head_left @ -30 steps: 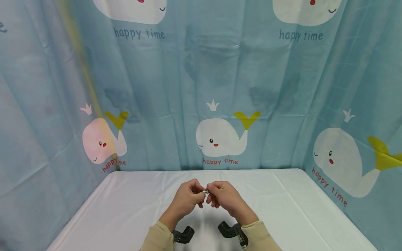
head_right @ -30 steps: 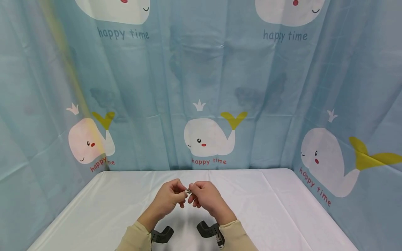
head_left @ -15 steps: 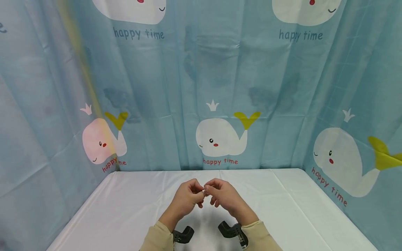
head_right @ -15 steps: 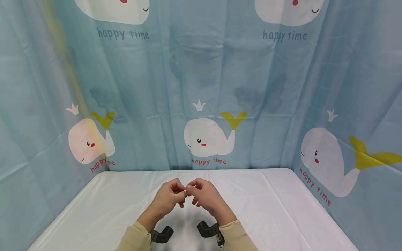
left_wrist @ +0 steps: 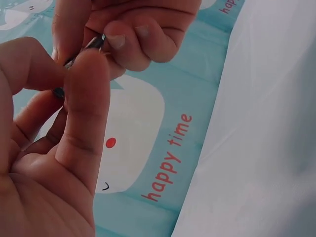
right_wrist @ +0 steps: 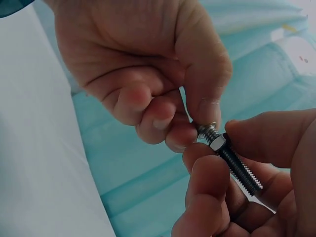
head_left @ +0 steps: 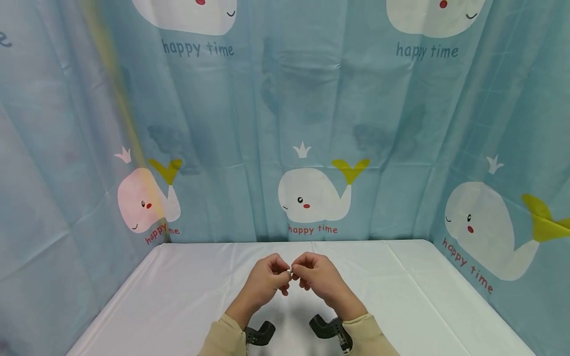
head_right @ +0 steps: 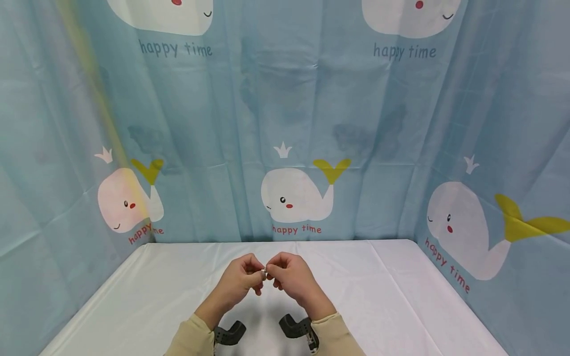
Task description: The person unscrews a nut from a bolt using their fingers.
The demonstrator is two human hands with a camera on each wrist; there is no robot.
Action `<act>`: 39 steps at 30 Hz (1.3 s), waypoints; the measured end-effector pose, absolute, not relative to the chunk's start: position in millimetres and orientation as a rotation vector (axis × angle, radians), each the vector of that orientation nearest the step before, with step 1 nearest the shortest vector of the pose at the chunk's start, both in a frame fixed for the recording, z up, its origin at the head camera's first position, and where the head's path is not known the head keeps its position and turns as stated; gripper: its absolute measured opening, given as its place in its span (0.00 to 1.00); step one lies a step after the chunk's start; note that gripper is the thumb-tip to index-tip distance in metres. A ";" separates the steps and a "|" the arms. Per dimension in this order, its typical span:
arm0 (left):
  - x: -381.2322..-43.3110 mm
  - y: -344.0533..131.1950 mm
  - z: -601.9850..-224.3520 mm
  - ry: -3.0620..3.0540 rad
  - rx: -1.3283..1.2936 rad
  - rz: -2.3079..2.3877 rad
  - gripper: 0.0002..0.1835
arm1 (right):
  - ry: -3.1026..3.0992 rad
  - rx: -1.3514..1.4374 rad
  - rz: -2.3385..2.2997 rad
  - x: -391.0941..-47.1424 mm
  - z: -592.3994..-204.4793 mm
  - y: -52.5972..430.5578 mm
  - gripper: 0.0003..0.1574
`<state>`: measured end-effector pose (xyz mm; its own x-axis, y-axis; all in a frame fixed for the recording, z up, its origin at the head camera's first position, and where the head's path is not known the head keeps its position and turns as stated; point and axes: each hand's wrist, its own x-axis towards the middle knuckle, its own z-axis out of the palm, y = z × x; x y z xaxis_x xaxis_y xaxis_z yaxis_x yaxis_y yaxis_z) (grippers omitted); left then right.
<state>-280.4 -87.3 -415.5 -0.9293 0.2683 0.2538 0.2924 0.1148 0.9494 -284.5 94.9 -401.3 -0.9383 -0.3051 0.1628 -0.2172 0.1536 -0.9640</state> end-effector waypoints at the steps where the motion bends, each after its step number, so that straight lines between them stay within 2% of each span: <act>1: -281.0 -87.4 -415.5 -2.326 -0.591 -2.011 0.03 | 2.330 -0.527 -1.933 -284.2 -400.9 94.9 0.09; 7: -282.2 -88.5 -415.6 -2.304 -0.618 -2.079 0.05 | 2.305 -0.525 -1.957 -282.9 -398.3 95.3 0.09; 12: -282.1 -88.6 -415.7 -2.295 -0.632 -2.060 0.03 | 2.288 -0.521 -1.967 -282.5 -397.1 95.0 0.07; 21: -281.5 -88.3 -416.8 -2.282 -0.623 -2.055 0.05 | 2.293 -0.456 -1.897 -284.1 -402.1 94.3 0.17; 29: -281.0 -88.1 -416.7 -2.288 -0.635 -2.035 0.05 | 2.313 -0.505 -1.917 -283.2 -399.6 95.3 0.09; 36: -281.4 -88.6 -417.0 -2.279 -0.615 -2.037 0.05 | 2.294 -0.490 -1.894 -282.3 -400.1 93.4 0.19; 39: -281.5 -88.3 -415.7 -2.270 -0.623 -2.047 0.07 | 2.310 -0.503 -1.901 -282.2 -400.1 93.0 0.17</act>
<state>-281.5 -88.3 -415.7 -0.9200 0.2761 0.2781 0.3051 0.0591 0.9505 -282.2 93.0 -400.1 -0.9394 -0.3192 0.1254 -0.1845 0.1620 -0.9694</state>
